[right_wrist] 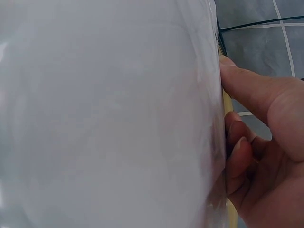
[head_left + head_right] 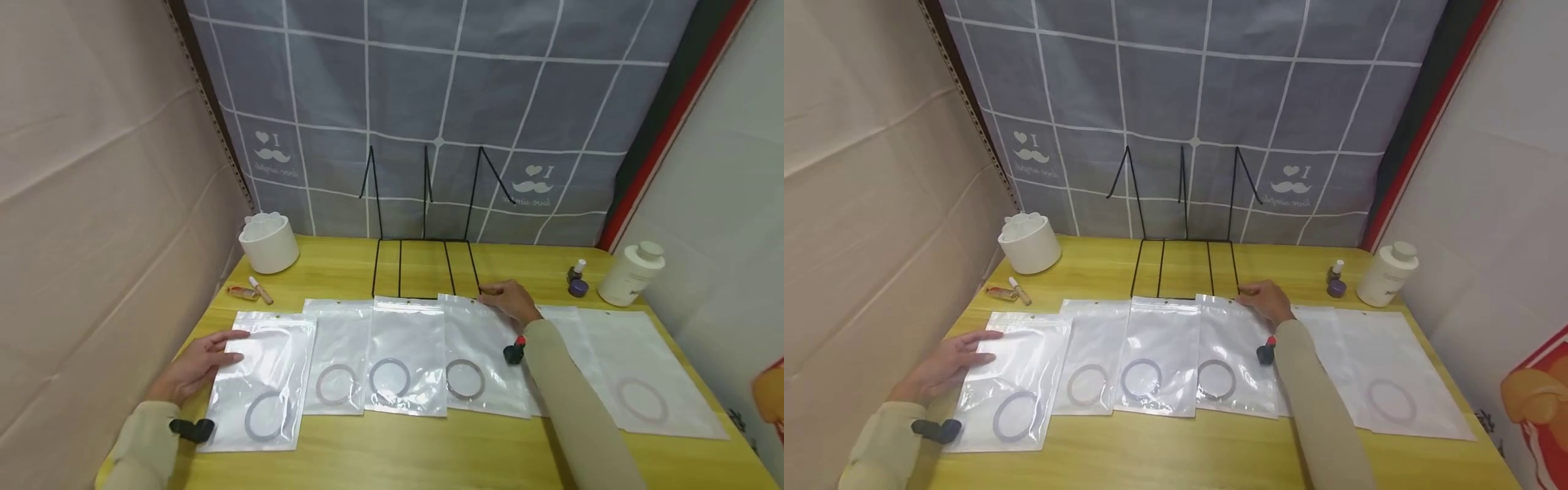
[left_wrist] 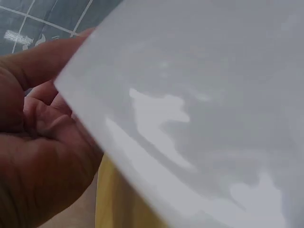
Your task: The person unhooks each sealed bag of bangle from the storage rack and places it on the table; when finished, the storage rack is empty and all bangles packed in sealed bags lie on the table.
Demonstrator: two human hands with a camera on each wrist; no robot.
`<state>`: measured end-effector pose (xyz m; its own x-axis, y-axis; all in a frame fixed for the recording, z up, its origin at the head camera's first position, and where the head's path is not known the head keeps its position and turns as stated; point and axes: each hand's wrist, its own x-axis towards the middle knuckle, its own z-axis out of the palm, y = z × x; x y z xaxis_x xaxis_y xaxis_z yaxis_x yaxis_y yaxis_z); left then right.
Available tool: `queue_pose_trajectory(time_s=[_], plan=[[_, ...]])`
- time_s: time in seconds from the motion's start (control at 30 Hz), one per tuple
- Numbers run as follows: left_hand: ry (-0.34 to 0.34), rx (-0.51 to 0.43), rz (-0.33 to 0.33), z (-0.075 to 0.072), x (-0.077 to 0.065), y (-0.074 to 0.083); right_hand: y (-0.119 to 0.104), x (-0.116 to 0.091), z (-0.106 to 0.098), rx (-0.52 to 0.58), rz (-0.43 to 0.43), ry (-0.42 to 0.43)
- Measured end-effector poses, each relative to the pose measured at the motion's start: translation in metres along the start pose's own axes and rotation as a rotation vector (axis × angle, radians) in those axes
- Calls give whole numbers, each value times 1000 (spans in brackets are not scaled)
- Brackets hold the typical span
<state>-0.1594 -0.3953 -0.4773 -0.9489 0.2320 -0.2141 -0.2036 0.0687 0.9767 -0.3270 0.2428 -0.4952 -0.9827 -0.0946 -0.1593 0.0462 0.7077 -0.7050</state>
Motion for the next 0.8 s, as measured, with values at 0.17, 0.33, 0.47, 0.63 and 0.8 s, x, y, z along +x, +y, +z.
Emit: queue_pose_trajectory(time_s=[0.17, 0.33, 0.47, 0.63, 0.8], plan=[[87, 91, -125, -10, 16, -2, 1, 0, -2, 12, -5, -9], [131, 115, -148, -13, 33, 0, 0, 0, -3, 14, -8, -2], [190, 268, -137, -11, 36, 7, -2, 0, -1, 7, -2, -8], [237, 560, -108, -8, 33, 14, -3, -2, -2, 3, 7, -11], [235, 667, -78, -9, 35, 14, -2, -1, -3, 6, 15, -7]])
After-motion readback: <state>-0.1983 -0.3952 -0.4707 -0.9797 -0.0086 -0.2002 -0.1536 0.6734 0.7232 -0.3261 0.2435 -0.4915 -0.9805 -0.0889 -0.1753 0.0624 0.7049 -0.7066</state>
